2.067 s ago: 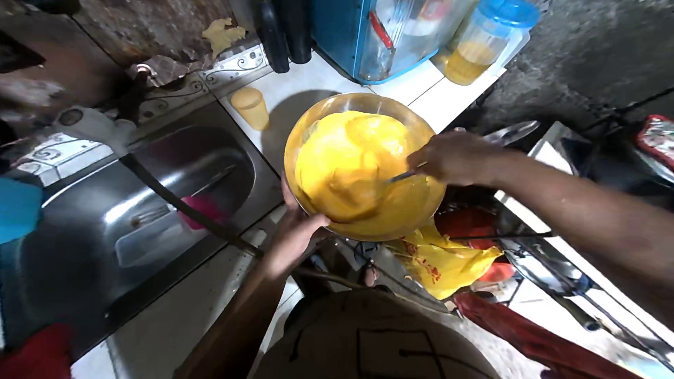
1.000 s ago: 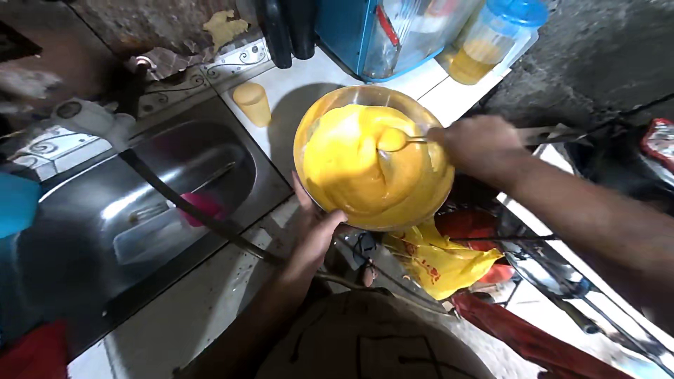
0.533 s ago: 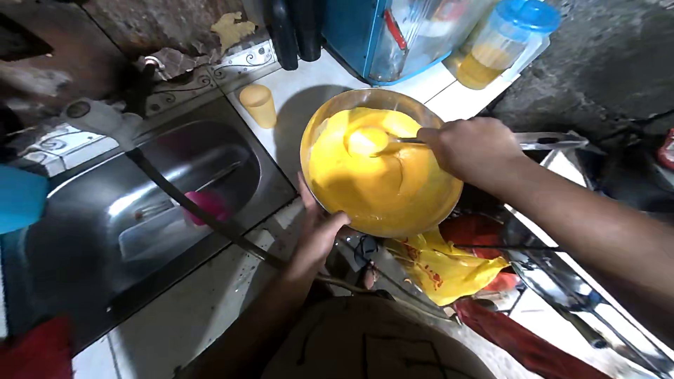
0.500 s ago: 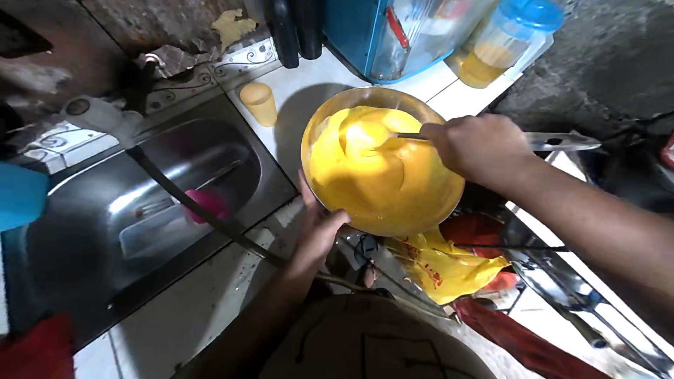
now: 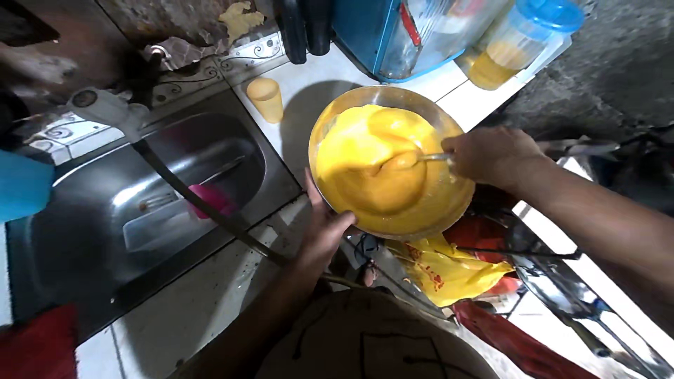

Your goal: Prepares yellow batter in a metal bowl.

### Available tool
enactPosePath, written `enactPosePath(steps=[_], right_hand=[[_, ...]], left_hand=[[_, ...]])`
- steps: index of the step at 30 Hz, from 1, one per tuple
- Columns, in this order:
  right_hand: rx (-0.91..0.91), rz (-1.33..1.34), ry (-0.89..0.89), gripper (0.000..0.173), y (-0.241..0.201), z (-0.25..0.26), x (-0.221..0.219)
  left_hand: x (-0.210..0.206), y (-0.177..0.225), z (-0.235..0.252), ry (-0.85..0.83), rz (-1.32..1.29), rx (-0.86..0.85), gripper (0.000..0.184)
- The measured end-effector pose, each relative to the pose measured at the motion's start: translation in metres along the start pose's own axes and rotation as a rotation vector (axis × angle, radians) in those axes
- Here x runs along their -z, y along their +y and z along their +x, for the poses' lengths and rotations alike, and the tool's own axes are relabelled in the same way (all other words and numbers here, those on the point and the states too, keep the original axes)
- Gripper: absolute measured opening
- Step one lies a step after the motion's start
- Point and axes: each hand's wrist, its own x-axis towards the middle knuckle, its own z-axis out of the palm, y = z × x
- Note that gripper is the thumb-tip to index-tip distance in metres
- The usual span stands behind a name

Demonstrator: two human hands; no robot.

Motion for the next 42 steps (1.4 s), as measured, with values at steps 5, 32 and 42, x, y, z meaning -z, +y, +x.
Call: enactPosePath(steps=[5,32,42], right_hand=[[0.308,0.144,0.126,0.019,-0.012,0.006,-0.014],[0.111,0.096,0.173,0.021,-0.011,0.002,0.018],[0.14,0.008,0.116,0.026,0.003,0.026,0.017]], left_hand=[[-0.003,-0.001,0.004,0.012,-0.009,-0.011,0.124],[-0.006,-0.002,0.004,0.008,-0.018,-0.009,0.121],[-0.006,0.001,0.008,0.004,0.006,-0.012,0.12]])
